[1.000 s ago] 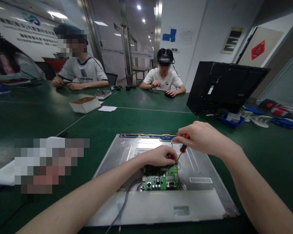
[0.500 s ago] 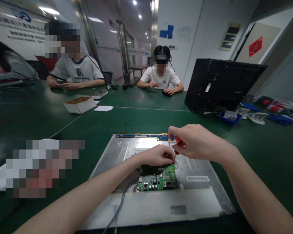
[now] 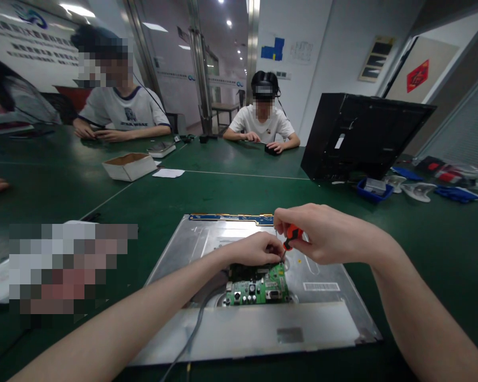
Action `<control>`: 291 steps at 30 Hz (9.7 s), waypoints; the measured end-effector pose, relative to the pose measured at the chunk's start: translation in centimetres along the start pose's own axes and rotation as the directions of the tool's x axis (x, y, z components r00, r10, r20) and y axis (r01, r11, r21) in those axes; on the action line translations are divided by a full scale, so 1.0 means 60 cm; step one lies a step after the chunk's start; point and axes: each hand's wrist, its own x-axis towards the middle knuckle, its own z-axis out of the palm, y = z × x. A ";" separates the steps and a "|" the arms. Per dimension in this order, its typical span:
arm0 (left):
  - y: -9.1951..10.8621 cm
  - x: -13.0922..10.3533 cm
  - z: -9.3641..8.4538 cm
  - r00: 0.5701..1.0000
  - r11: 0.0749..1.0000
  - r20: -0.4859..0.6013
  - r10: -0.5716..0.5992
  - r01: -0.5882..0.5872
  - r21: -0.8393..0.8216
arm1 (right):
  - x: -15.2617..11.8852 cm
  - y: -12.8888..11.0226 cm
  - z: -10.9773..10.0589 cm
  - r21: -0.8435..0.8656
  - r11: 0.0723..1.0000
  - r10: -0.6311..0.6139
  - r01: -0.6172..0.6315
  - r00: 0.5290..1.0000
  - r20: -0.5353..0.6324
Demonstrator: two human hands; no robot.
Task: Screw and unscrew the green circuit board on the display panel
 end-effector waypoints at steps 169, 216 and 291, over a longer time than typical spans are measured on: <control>0.001 -0.001 -0.001 1.000 1.000 0.012 -0.011 0.011 0.029 | 0.000 0.011 0.004 -0.198 0.966 0.151 -0.166 0.985 -0.087; 0.000 -0.003 -0.002 0.999 0.999 0.039 -0.005 0.007 -0.048 | -0.001 0.008 0.004 -0.116 0.985 0.122 -0.129 0.990 -0.067; 0.000 -0.004 -0.002 0.998 0.999 0.056 -0.009 0.011 -0.050 | 0.001 0.000 0.003 -0.142 0.982 0.110 -0.122 0.990 -0.090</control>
